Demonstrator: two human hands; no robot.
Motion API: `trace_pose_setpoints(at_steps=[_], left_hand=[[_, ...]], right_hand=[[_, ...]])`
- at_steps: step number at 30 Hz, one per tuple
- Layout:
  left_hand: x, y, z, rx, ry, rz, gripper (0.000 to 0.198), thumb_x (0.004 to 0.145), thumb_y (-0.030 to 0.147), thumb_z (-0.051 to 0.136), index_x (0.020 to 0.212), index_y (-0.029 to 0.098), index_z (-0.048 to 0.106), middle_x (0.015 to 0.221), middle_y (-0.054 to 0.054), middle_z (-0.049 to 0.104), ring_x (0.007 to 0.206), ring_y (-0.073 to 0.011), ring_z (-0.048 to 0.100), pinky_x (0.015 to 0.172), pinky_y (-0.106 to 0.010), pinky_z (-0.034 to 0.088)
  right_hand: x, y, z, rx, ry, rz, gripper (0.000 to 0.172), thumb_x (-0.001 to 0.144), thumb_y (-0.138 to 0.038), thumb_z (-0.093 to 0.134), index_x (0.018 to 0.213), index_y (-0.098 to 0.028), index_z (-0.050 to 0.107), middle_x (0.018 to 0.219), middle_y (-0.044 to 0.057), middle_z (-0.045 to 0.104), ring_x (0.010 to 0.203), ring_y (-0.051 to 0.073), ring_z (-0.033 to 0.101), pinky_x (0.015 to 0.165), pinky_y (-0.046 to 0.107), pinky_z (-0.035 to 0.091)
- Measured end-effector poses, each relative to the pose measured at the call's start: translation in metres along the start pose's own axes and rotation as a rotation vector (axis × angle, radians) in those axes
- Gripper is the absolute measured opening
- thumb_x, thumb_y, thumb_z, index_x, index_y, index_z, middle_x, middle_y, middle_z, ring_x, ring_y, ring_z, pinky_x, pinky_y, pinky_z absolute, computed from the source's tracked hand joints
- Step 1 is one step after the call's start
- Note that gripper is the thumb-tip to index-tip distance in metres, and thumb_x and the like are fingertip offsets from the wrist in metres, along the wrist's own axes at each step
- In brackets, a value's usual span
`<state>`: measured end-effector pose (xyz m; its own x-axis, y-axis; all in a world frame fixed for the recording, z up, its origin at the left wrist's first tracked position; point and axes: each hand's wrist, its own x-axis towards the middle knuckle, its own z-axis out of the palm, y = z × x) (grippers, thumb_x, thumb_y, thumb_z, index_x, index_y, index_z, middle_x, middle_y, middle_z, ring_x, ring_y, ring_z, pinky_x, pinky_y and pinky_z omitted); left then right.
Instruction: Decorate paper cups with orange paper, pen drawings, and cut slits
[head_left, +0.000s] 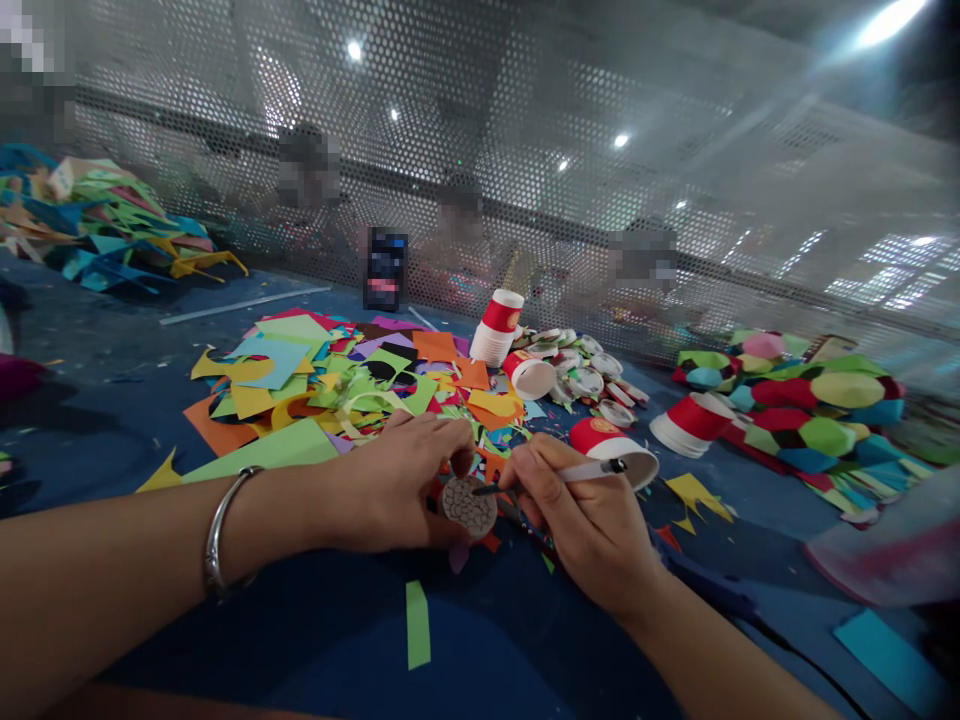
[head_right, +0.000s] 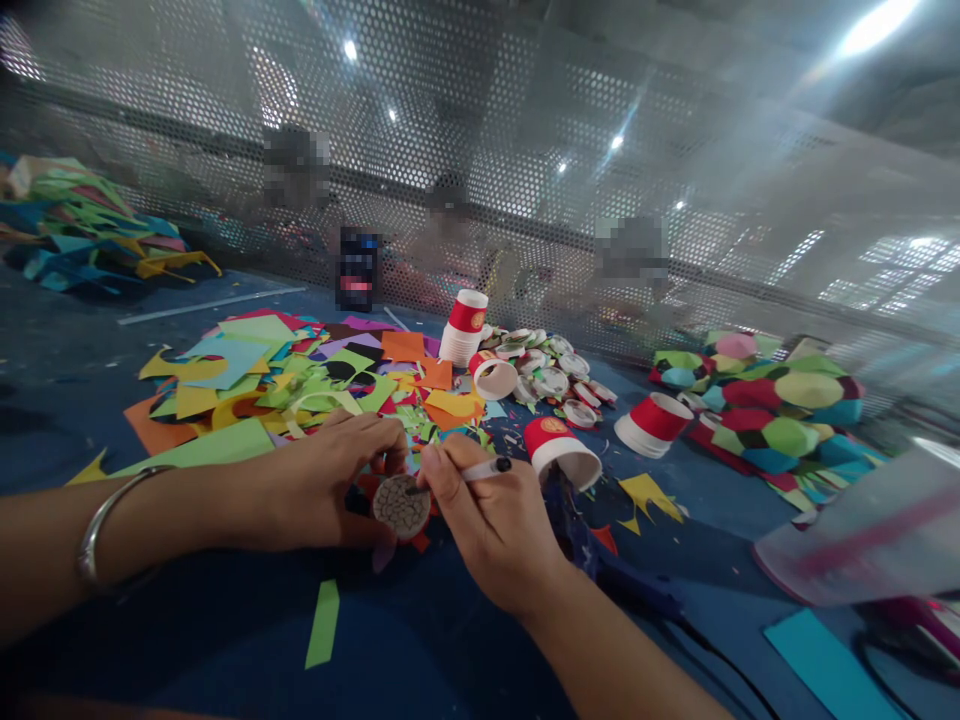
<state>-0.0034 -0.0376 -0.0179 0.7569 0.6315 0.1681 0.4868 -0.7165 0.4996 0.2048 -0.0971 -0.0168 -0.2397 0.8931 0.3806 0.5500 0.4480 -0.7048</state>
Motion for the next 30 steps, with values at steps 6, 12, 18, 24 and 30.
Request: trace_pose_setpoints(at_steps=[6, 12, 18, 24, 30], left_hand=[[-0.0008, -0.0017, 0.0005, -0.024, -0.017, -0.023, 0.048, 0.069, 0.053, 0.073, 0.1, 0.023, 0.051, 0.098, -0.002, 0.059, 0.091, -0.0239, 0.051, 0.08, -0.038, 0.033], [-0.0004, 0.0005, -0.0004, 0.004, 0.011, -0.003, 0.048, 0.069, 0.051, 0.074, 0.099, 0.023, 0.051, 0.097, -0.001, 0.059, 0.09, -0.0237, 0.052, 0.079, -0.038, 0.034], [-0.0012, 0.0001, 0.0023, 0.035, 0.03, 0.017, 0.049, 0.068, 0.052, 0.074, 0.099, 0.022, 0.05, 0.098, -0.002, 0.059, 0.089, -0.0239, 0.052, 0.079, -0.038, 0.034], [-0.0017, 0.0017, 0.0014, 0.043, 0.026, 0.043, 0.045, 0.072, 0.051, 0.071, 0.098, 0.022, 0.049, 0.098, -0.002, 0.059, 0.088, -0.0232, 0.051, 0.081, -0.039, 0.032], [-0.0019, 0.0041, -0.0021, 0.032, 0.006, 0.039, 0.039, 0.075, 0.049, 0.069, 0.095, 0.022, 0.049, 0.093, -0.001, 0.059, 0.084, -0.0214, 0.051, 0.078, -0.036, 0.031]], right_hand=[[0.0014, -0.0011, 0.0023, 0.046, -0.073, 0.028, 0.032, 0.103, -0.042, 0.041, 0.089, -0.021, 0.061, 0.066, -0.003, 0.053, 0.053, 0.008, 0.047, 0.05, 0.023, 0.037], [0.0025, -0.0002, 0.0028, 0.034, -0.123, 0.015, 0.033, 0.102, -0.041, 0.041, 0.08, -0.02, 0.055, 0.068, -0.002, 0.055, 0.056, 0.008, 0.049, 0.05, 0.022, 0.037], [0.0029, -0.0006, 0.0026, 0.024, -0.138, 0.023, 0.034, 0.102, -0.042, 0.04, 0.08, -0.02, 0.054, 0.068, -0.002, 0.054, 0.056, 0.009, 0.049, 0.05, 0.021, 0.038], [0.002, -0.0039, 0.0005, 0.052, -0.125, 0.059, 0.037, 0.102, -0.044, 0.039, 0.083, -0.021, 0.06, 0.059, -0.004, 0.051, 0.051, 0.009, 0.049, 0.047, 0.021, 0.037], [0.0024, -0.0053, -0.0033, 0.056, -0.09, 0.08, 0.043, 0.102, -0.045, 0.041, 0.074, -0.019, 0.061, 0.048, -0.006, 0.044, 0.041, 0.007, 0.041, 0.041, 0.022, 0.03]])
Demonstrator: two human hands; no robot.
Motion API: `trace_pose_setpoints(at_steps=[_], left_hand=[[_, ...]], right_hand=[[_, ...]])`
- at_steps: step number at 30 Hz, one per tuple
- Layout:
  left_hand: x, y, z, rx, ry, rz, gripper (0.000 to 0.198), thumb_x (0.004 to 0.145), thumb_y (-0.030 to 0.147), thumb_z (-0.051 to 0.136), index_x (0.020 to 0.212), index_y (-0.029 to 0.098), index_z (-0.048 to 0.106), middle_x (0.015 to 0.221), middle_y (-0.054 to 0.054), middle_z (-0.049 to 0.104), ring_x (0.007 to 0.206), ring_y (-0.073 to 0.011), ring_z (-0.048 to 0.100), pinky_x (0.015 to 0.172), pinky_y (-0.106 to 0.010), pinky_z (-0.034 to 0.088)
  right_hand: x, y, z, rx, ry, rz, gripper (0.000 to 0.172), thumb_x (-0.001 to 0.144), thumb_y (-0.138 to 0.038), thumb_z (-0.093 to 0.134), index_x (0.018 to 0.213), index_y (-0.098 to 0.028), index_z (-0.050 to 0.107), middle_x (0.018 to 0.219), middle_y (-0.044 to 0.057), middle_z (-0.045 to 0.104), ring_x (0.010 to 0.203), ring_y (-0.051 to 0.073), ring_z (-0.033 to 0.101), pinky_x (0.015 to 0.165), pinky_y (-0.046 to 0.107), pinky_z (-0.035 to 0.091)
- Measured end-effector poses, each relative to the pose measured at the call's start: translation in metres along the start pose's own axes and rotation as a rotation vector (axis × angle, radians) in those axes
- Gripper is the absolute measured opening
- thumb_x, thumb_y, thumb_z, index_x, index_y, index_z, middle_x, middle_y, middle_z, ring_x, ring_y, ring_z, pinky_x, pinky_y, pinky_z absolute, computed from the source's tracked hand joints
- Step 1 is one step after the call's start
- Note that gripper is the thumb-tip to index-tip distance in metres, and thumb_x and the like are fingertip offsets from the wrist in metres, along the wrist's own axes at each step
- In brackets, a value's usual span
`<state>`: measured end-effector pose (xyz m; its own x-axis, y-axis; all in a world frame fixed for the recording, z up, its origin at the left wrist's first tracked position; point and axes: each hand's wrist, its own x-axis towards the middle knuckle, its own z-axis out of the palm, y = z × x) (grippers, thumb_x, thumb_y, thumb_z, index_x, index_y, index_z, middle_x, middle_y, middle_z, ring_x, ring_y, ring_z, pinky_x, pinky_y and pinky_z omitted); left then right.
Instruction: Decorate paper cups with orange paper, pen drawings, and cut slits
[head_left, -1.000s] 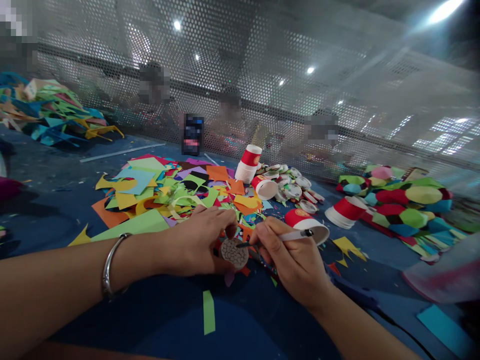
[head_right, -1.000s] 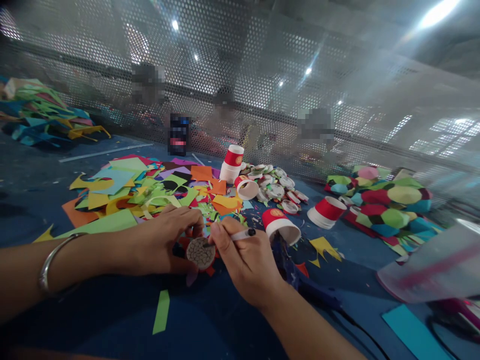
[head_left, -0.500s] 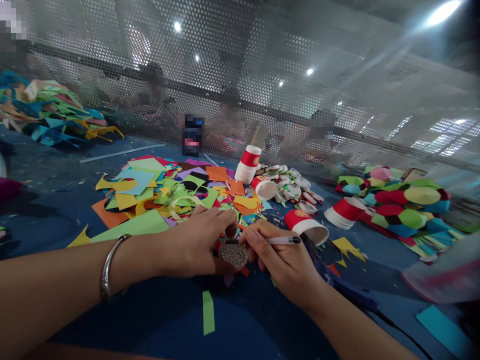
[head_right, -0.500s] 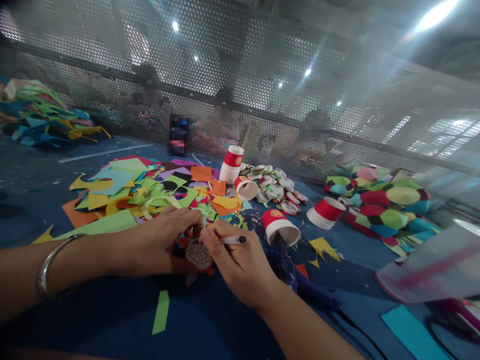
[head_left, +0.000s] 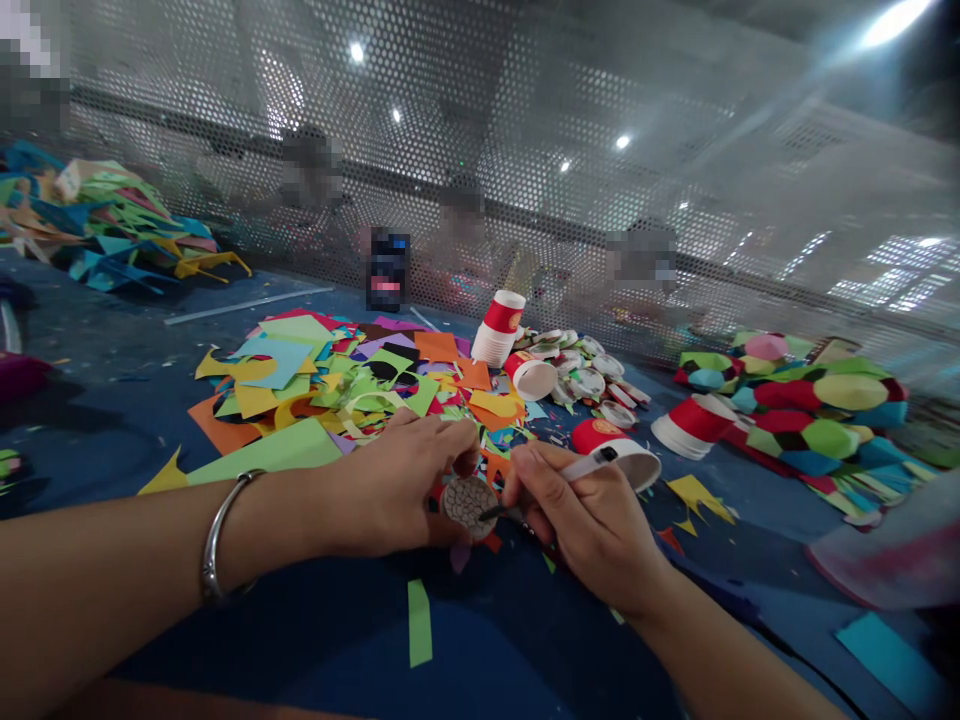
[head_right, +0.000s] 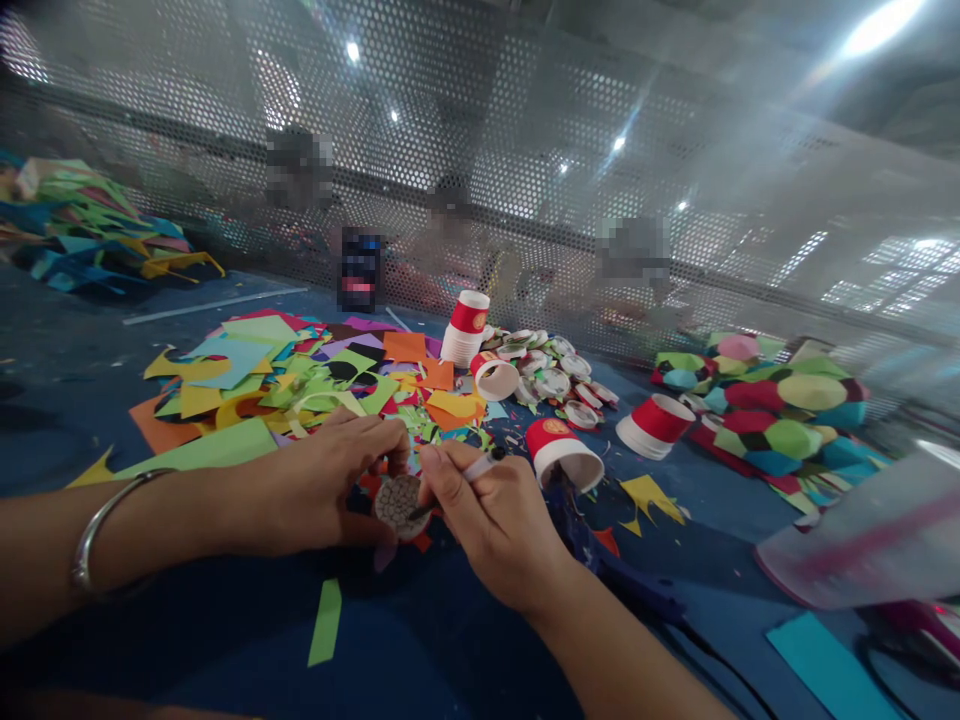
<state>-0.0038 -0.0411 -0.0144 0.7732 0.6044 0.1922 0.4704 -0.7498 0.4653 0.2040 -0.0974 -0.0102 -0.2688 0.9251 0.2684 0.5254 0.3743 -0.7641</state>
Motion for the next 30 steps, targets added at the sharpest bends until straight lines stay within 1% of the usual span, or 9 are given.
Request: trace_pose_setpoints(at_steps=[6, 10, 16, 20, 24, 30], left_hand=[[0.0001, -0.0009, 0.0014, 0.02, 0.012, 0.015, 0.04, 0.075, 0.048, 0.071, 0.095, 0.022, 0.05, 0.095, -0.001, 0.059, 0.086, -0.0225, 0.052, 0.078, -0.036, 0.031], [0.0005, -0.0007, 0.0022, 0.035, 0.013, 0.018, 0.038, 0.076, 0.047, 0.07, 0.097, 0.022, 0.051, 0.094, -0.001, 0.059, 0.087, -0.0226, 0.052, 0.08, -0.036, 0.031], [0.0009, 0.0035, -0.0014, 0.023, -0.007, -0.017, 0.041, 0.072, 0.048, 0.072, 0.093, 0.021, 0.05, 0.09, -0.001, 0.059, 0.084, -0.0219, 0.052, 0.079, -0.036, 0.032], [0.0003, 0.0034, -0.002, 0.003, -0.015, -0.032, 0.041, 0.072, 0.048, 0.071, 0.094, 0.021, 0.05, 0.092, -0.002, 0.06, 0.084, -0.0218, 0.052, 0.078, -0.037, 0.032], [0.0005, 0.0011, 0.0002, -0.016, -0.008, 0.002, 0.039, 0.074, 0.048, 0.068, 0.097, 0.021, 0.052, 0.094, -0.002, 0.062, 0.083, -0.0205, 0.053, 0.079, -0.037, 0.031], [0.0006, -0.001, 0.0024, -0.021, 0.007, 0.022, 0.04, 0.073, 0.047, 0.07, 0.098, 0.022, 0.052, 0.095, -0.001, 0.062, 0.085, -0.0205, 0.055, 0.08, -0.036, 0.031]], right_hand=[[0.004, -0.002, -0.0014, 0.064, 0.007, 0.017, 0.047, 0.101, -0.046, 0.043, 0.068, -0.018, 0.059, 0.045, -0.008, 0.036, 0.038, 0.005, 0.034, 0.037, 0.021, 0.021], [0.0042, -0.0025, -0.0006, 0.06, 0.009, 0.016, 0.048, 0.101, -0.047, 0.043, 0.067, -0.018, 0.059, 0.044, -0.008, 0.036, 0.038, 0.005, 0.033, 0.036, 0.022, 0.019], [0.0034, 0.0002, 0.0023, 0.093, 0.021, 0.027, 0.046, 0.101, -0.049, 0.041, 0.073, -0.018, 0.061, 0.045, -0.007, 0.04, 0.041, 0.007, 0.036, 0.04, 0.023, 0.024], [0.0029, 0.0009, 0.0039, 0.09, 0.035, -0.004, 0.043, 0.101, -0.048, 0.042, 0.077, -0.019, 0.064, 0.053, -0.004, 0.048, 0.049, 0.009, 0.045, 0.045, 0.022, 0.032], [0.0033, 0.0014, 0.0049, 0.092, -0.004, 0.02, 0.04, 0.101, -0.049, 0.041, 0.085, -0.02, 0.064, 0.058, -0.004, 0.053, 0.049, 0.009, 0.047, 0.046, 0.021, 0.036], [0.0052, 0.0044, 0.0069, 0.076, -0.083, 0.023, 0.04, 0.101, -0.05, 0.039, 0.088, -0.021, 0.062, 0.065, -0.002, 0.056, 0.056, 0.01, 0.052, 0.05, 0.02, 0.042]])
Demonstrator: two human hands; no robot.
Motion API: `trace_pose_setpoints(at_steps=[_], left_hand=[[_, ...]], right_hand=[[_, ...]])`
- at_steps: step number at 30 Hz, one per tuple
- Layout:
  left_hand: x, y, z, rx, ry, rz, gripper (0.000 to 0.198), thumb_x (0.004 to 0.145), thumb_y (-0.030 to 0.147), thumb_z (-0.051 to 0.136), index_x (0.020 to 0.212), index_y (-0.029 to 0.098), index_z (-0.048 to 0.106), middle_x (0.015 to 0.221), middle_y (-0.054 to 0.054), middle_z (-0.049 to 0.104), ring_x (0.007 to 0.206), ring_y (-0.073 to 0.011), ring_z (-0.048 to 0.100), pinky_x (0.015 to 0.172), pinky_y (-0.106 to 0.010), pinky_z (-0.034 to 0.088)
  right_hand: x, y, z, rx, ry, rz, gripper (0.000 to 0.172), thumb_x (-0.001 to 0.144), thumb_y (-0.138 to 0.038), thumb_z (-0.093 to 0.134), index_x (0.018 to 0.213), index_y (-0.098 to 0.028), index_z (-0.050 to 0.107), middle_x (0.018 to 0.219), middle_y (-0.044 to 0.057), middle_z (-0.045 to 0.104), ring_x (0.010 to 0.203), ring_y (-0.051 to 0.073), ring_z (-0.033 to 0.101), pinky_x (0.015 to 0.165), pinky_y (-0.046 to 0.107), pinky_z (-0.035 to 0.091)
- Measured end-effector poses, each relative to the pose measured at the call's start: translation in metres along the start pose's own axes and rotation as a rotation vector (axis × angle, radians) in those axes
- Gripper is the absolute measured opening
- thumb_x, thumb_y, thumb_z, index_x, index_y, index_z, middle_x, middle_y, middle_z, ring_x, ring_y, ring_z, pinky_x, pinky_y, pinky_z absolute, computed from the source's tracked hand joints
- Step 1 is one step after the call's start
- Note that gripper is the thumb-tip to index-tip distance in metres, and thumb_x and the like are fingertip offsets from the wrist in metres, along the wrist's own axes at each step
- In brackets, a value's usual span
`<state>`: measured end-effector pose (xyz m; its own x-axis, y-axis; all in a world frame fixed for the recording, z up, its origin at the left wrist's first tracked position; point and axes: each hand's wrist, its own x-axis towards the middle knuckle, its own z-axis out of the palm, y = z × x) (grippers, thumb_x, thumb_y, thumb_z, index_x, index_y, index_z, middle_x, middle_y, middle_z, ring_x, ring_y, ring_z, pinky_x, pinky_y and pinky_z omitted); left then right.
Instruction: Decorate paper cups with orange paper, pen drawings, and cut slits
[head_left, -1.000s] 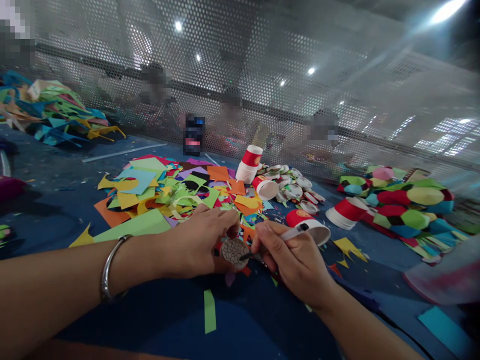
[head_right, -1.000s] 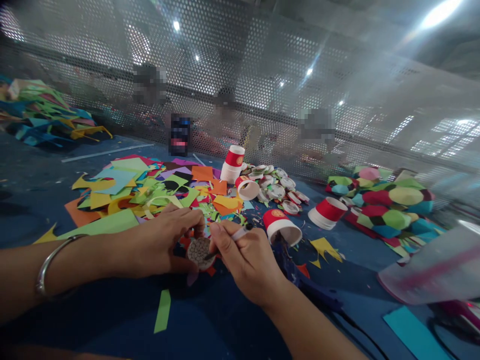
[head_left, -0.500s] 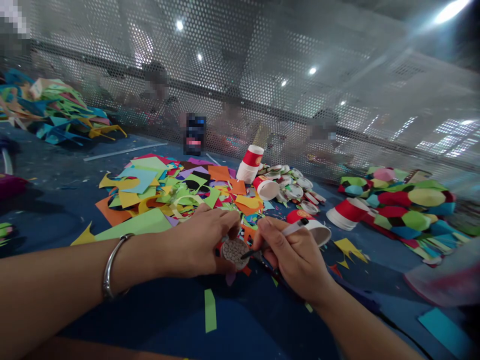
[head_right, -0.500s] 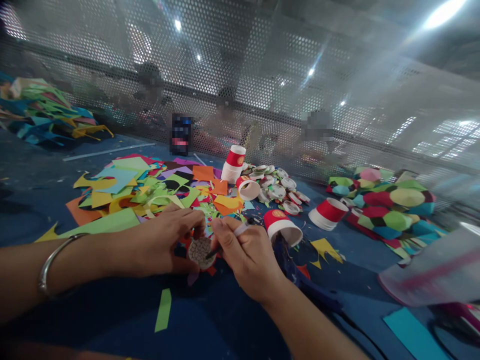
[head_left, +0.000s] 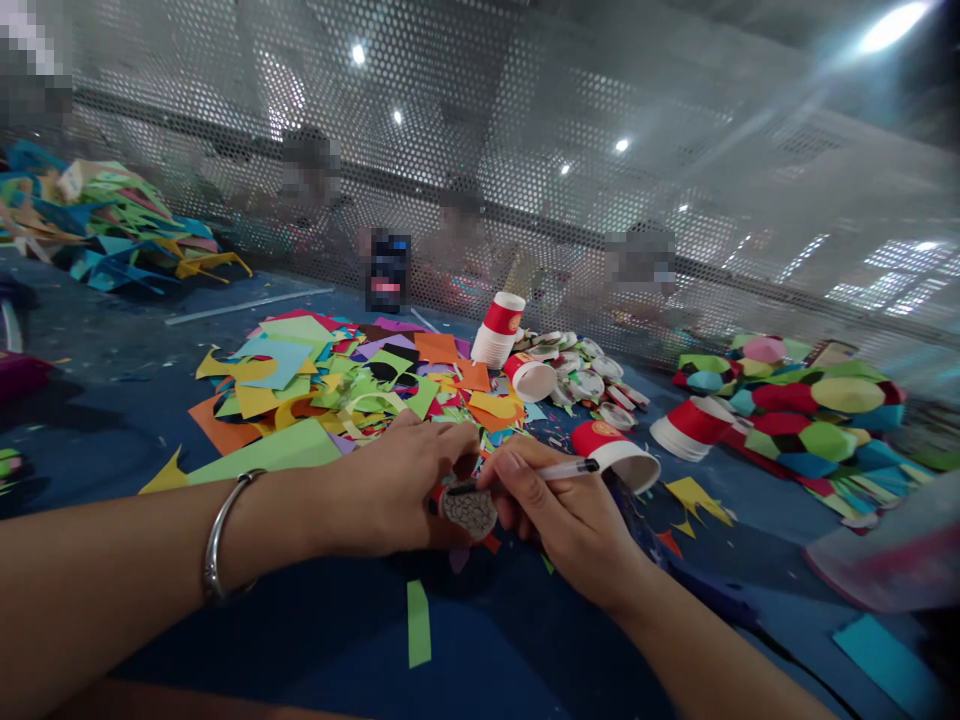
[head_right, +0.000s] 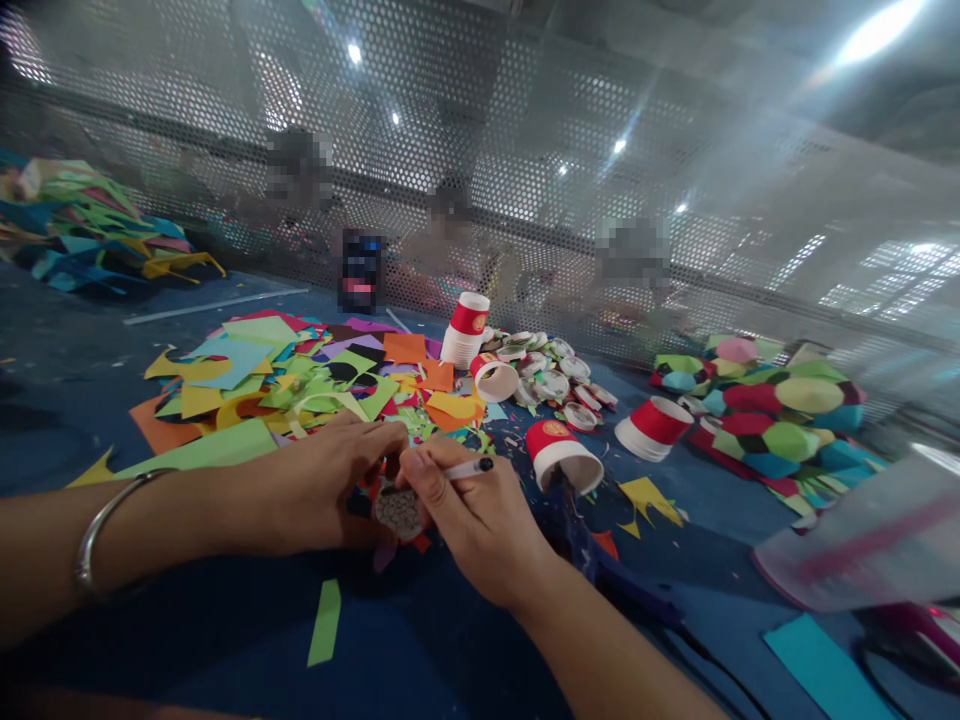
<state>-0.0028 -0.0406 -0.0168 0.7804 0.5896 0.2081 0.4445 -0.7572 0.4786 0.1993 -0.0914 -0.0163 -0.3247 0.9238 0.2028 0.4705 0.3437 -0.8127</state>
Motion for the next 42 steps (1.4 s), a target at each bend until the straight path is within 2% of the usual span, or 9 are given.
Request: trace_pose_setpoints(at_steps=[7, 14, 20, 26, 31, 42], left_hand=[[-0.001, 0.002, -0.001, 0.007, 0.013, -0.008, 0.039, 0.073, 0.047, 0.071, 0.096, 0.022, 0.051, 0.091, -0.001, 0.061, 0.082, -0.0207, 0.054, 0.076, -0.036, 0.033], [-0.001, 0.005, -0.005, 0.034, -0.007, -0.022, 0.038, 0.075, 0.046, 0.071, 0.096, 0.021, 0.052, 0.091, -0.001, 0.061, 0.082, -0.021, 0.053, 0.078, -0.036, 0.033], [-0.001, 0.004, -0.004, 0.035, -0.009, -0.023, 0.038, 0.074, 0.046, 0.071, 0.096, 0.021, 0.051, 0.089, -0.002, 0.06, 0.081, -0.0214, 0.052, 0.076, -0.035, 0.033], [0.001, 0.007, -0.005, 0.038, -0.005, -0.05, 0.042, 0.07, 0.049, 0.073, 0.091, 0.021, 0.049, 0.083, 0.0, 0.058, 0.078, -0.0204, 0.052, 0.076, -0.036, 0.033], [0.0, 0.006, -0.004, 0.025, -0.014, -0.036, 0.042, 0.071, 0.052, 0.072, 0.091, 0.021, 0.05, 0.086, -0.001, 0.06, 0.079, -0.0203, 0.052, 0.076, -0.036, 0.032], [0.0, 0.001, -0.001, 0.032, 0.0, 0.008, 0.042, 0.074, 0.049, 0.071, 0.097, 0.021, 0.051, 0.091, -0.001, 0.058, 0.083, -0.0206, 0.051, 0.077, -0.035, 0.031]], right_hand=[[-0.001, 0.0, 0.0, 0.031, -0.024, 0.025, 0.041, 0.101, -0.051, 0.039, 0.086, -0.02, 0.062, 0.062, -0.002, 0.057, 0.055, 0.01, 0.052, 0.049, 0.021, 0.04], [0.0, -0.008, -0.003, 0.064, 0.027, 0.012, 0.05, 0.101, -0.051, 0.039, 0.07, -0.018, 0.061, 0.045, -0.006, 0.043, 0.04, 0.008, 0.039, 0.04, 0.021, 0.027], [-0.002, -0.006, -0.002, 0.097, 0.047, 0.028, 0.05, 0.1, -0.053, 0.041, 0.069, -0.018, 0.059, 0.042, -0.007, 0.039, 0.038, 0.007, 0.033, 0.038, 0.022, 0.02], [-0.002, -0.002, -0.004, -0.002, 0.161, -0.034, 0.042, 0.101, -0.048, 0.041, 0.079, -0.019, 0.061, 0.052, -0.005, 0.047, 0.046, 0.009, 0.042, 0.044, 0.024, 0.029], [-0.001, -0.002, -0.003, -0.146, 0.133, -0.102, 0.038, 0.102, -0.043, 0.041, 0.081, -0.019, 0.061, 0.062, -0.003, 0.049, 0.057, 0.011, 0.046, 0.054, 0.025, 0.035], [0.001, -0.007, -0.004, -0.316, 0.119, -0.21, 0.037, 0.103, -0.033, 0.04, 0.072, -0.019, 0.055, 0.06, -0.004, 0.044, 0.053, 0.01, 0.042, 0.053, 0.026, 0.033]])
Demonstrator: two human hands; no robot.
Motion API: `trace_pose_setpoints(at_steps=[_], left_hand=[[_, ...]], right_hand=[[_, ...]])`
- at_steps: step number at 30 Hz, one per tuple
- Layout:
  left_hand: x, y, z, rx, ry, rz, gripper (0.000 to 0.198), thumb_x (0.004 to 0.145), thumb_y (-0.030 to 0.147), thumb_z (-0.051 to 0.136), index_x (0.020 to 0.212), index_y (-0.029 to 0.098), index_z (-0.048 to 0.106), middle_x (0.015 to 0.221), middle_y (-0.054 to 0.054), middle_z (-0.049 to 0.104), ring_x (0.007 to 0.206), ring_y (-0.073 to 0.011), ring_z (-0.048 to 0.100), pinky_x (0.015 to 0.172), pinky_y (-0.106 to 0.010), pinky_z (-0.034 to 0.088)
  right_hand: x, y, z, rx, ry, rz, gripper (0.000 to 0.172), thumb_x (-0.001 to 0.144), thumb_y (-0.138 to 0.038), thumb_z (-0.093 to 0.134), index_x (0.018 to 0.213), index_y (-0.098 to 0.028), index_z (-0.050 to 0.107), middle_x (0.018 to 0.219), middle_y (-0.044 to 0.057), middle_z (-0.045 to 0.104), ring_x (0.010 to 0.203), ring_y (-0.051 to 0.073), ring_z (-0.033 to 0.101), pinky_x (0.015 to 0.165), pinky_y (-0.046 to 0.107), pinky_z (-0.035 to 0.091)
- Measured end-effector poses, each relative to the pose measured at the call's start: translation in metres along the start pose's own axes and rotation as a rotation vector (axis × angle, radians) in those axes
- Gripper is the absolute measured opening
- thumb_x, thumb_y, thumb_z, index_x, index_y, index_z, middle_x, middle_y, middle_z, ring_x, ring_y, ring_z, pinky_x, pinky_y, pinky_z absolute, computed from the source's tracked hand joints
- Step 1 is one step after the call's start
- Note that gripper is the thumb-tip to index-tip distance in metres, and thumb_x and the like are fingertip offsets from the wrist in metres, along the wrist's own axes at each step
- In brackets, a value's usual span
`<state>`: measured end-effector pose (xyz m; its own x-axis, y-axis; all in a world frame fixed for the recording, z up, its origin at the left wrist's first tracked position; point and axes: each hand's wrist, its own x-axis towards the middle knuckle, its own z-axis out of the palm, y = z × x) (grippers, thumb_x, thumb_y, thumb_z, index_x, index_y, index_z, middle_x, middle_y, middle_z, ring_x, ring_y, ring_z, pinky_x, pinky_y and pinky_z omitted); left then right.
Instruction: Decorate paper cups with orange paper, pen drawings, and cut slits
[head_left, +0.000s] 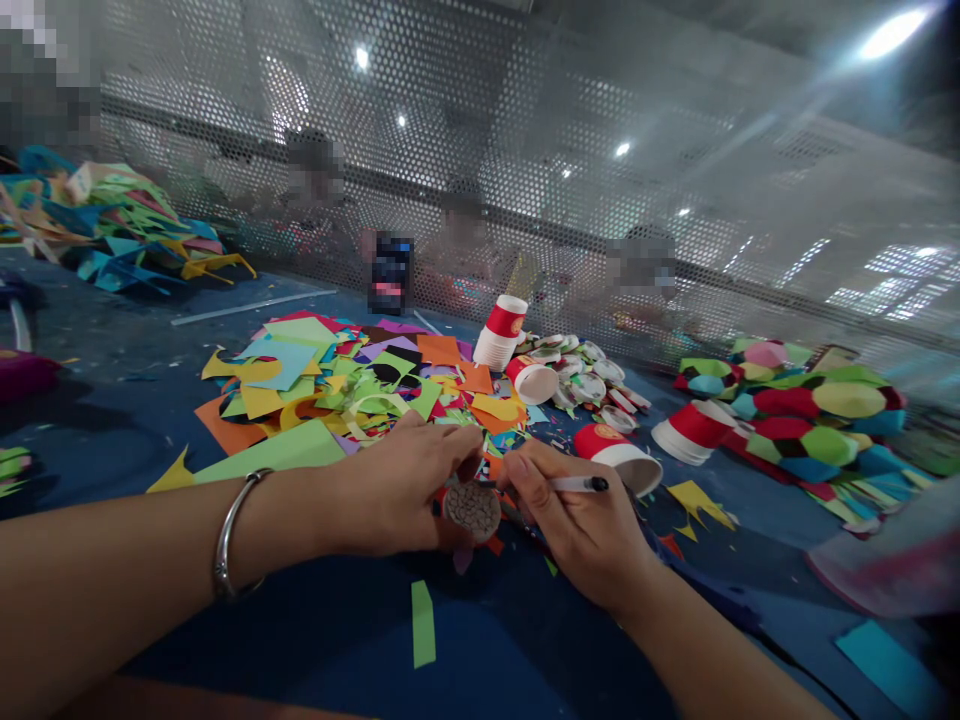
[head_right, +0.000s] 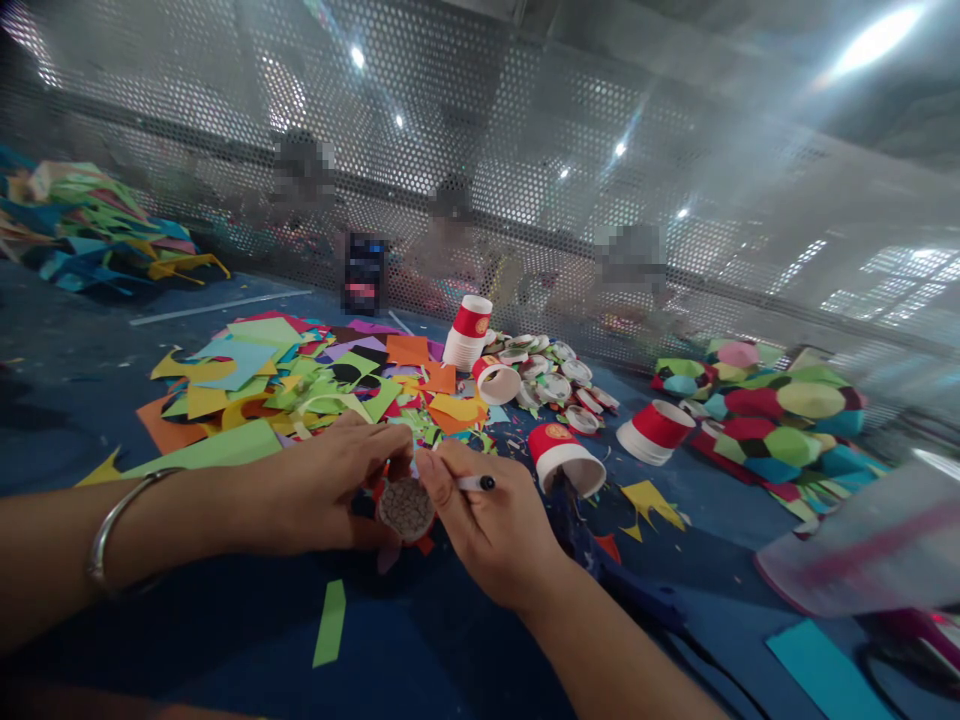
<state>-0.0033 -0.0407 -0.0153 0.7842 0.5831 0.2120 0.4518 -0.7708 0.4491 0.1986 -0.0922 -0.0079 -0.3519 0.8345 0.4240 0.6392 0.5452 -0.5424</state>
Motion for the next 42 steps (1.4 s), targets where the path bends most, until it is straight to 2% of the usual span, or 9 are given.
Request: trace_pose_setpoints(at_steps=[9, 14, 19, 30, 42], left_hand=[[0.0, 0.006, -0.005, 0.019, -0.025, -0.014, 0.038, 0.075, 0.045, 0.07, 0.093, 0.02, 0.049, 0.088, -0.001, 0.058, 0.08, -0.0196, 0.052, 0.075, -0.034, 0.031], [0.001, 0.005, -0.004, 0.04, -0.024, -0.007, 0.039, 0.074, 0.046, 0.07, 0.093, 0.02, 0.049, 0.088, -0.002, 0.059, 0.078, -0.0193, 0.052, 0.074, -0.034, 0.032], [0.0, 0.001, 0.0, 0.003, -0.003, 0.027, 0.041, 0.074, 0.047, 0.072, 0.094, 0.02, 0.049, 0.089, -0.001, 0.06, 0.077, -0.0187, 0.053, 0.073, -0.035, 0.031], [0.0, -0.002, 0.002, -0.004, 0.022, 0.055, 0.038, 0.075, 0.047, 0.069, 0.094, 0.02, 0.05, 0.087, 0.0, 0.059, 0.078, -0.019, 0.053, 0.075, -0.036, 0.03], [0.001, 0.0, -0.001, 0.016, -0.004, 0.025, 0.039, 0.075, 0.047, 0.069, 0.095, 0.019, 0.05, 0.089, -0.002, 0.06, 0.079, -0.0198, 0.053, 0.074, -0.036, 0.031]], right_hand=[[-0.002, -0.002, -0.003, -0.046, 0.057, -0.035, 0.04, 0.102, -0.03, 0.041, 0.068, -0.018, 0.058, 0.057, -0.003, 0.046, 0.05, 0.009, 0.042, 0.051, 0.027, 0.033], [-0.007, 0.0, 0.001, 0.1, 0.072, 0.052, 0.036, 0.102, -0.034, 0.043, 0.075, -0.019, 0.059, 0.059, -0.004, 0.046, 0.051, 0.009, 0.045, 0.051, 0.025, 0.035], [-0.011, 0.001, 0.006, 0.234, 0.012, 0.087, 0.034, 0.102, -0.038, 0.043, 0.081, -0.02, 0.062, 0.06, -0.004, 0.049, 0.052, 0.008, 0.047, 0.05, 0.023, 0.036], [-0.01, 0.0, 0.008, 0.254, -0.08, 0.071, 0.036, 0.103, -0.04, 0.04, 0.085, -0.021, 0.064, 0.063, -0.003, 0.054, 0.057, 0.01, 0.05, 0.055, 0.024, 0.039], [-0.008, 0.002, 0.009, 0.294, -0.078, 0.106, 0.035, 0.102, -0.04, 0.042, 0.084, -0.02, 0.063, 0.06, -0.003, 0.053, 0.055, 0.01, 0.05, 0.052, 0.023, 0.039]])
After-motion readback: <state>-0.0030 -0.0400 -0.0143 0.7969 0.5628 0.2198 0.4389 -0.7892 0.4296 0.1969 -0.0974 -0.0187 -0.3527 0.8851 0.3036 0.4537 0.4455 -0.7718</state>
